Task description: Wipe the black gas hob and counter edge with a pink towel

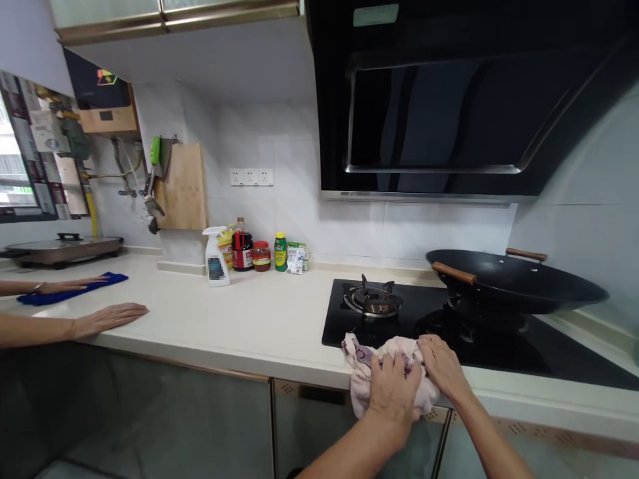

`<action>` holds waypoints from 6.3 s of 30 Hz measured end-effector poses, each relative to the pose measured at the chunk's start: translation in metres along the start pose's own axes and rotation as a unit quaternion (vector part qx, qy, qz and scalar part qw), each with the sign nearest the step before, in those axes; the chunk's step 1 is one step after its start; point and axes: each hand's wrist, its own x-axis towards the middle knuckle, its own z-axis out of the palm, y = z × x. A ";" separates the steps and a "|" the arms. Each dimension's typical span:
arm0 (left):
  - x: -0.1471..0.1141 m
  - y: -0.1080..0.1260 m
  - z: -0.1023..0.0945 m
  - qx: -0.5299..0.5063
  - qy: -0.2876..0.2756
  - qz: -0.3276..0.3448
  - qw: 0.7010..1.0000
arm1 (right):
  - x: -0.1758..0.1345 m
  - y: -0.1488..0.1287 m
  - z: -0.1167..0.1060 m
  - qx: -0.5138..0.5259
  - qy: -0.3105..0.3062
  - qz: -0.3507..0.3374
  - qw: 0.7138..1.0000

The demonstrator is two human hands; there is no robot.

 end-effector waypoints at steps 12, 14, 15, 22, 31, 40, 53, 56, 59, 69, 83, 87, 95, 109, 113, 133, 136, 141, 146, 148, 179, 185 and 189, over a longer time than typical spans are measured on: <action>-0.064 -0.123 -0.022 0.056 0.021 0.019 0.998 | 0.000 0.000 0.007 0.014 -0.012 -0.015 1.000; -0.081 -0.158 -0.033 0.075 0.011 -0.003 0.997 | -0.001 -0.002 0.006 0.014 -0.011 -0.013 1.000; -0.090 -0.174 -0.039 0.083 0.002 -0.016 0.996 | -0.002 -0.004 0.006 0.012 -0.010 -0.011 1.000; -0.132 -0.252 -0.087 0.196 -0.078 -0.186 0.960 | -0.003 -0.010 0.005 0.011 -0.008 0.001 1.000; -0.142 -0.285 -0.115 0.240 -0.158 -0.252 0.924 | -0.004 -0.015 0.006 -0.002 -0.006 0.002 1.000; -0.139 -0.267 -0.117 0.246 -0.141 -0.217 0.934 | -0.004 -0.021 0.008 -0.021 -0.004 0.006 1.000; -0.084 -0.150 -0.057 0.182 -0.074 -0.193 0.961 | -0.003 -0.023 0.006 -0.006 -0.006 0.014 1.000; -0.073 -0.123 -0.044 0.148 -0.057 -0.180 0.971 | -0.003 -0.023 0.005 -0.009 -0.009 0.013 1.000; -0.058 -0.095 -0.032 0.099 -0.065 -0.150 0.982 | -0.003 -0.024 0.004 -0.016 -0.012 0.014 1.000; -0.014 -0.021 -0.002 0.005 -0.073 -0.061 0.995 | -0.006 -0.014 0.003 -0.071 -0.028 -0.018 0.997; -0.050 -0.074 -0.004 0.037 0.019 0.005 0.999 | -0.005 -0.016 -0.001 -0.009 -0.025 0.009 1.000; -0.074 -0.116 -0.013 0.061 0.051 0.007 0.997 | -0.005 -0.017 0.000 -0.005 -0.023 0.010 1.000; -0.125 -0.220 -0.034 0.133 0.226 0.060 0.963 | -0.006 -0.017 -0.001 -0.009 -0.027 0.007 1.000; -0.182 -0.318 -0.064 0.238 0.159 -0.007 0.958 | -0.005 -0.023 0.000 -0.014 -0.012 0.007 1.000; -0.175 -0.301 -0.063 0.260 0.136 -0.061 0.954 | -0.005 -0.026 -0.001 -0.014 -0.006 0.012 1.000; -0.111 -0.170 -0.034 0.206 0.078 -0.204 0.954 | -0.005 -0.030 -0.002 -0.024 0.000 0.013 1.000; -0.101 -0.154 -0.029 0.181 0.080 -0.182 0.963 | -0.005 -0.031 -0.003 -0.021 -0.004 0.017 1.000; -0.088 -0.133 -0.015 0.154 0.105 -0.148 0.971 | -0.005 -0.031 -0.004 -0.017 -0.012 0.019 1.000; -0.071 -0.105 -0.002 0.115 0.123 -0.102 0.980 | -0.004 -0.029 -0.001 -0.023 -0.005 0.013 1.000; -0.063 -0.090 0.001 0.098 0.114 -0.085 0.985 | -0.005 -0.028 -0.001 -0.026 -0.002 0.011 1.000; -0.101 -0.183 -0.026 0.122 0.196 0.031 0.973 | -0.006 -0.026 -0.004 -0.012 -0.015 0.012 1.000; -0.139 -0.261 -0.049 0.197 0.207 0.022 0.958 | -0.006 -0.028 -0.004 -0.009 -0.012 0.014 1.000; -0.149 -0.284 -0.056 0.219 0.218 0.014 0.951 | -0.006 -0.027 -0.003 -0.014 -0.009 0.013 1.000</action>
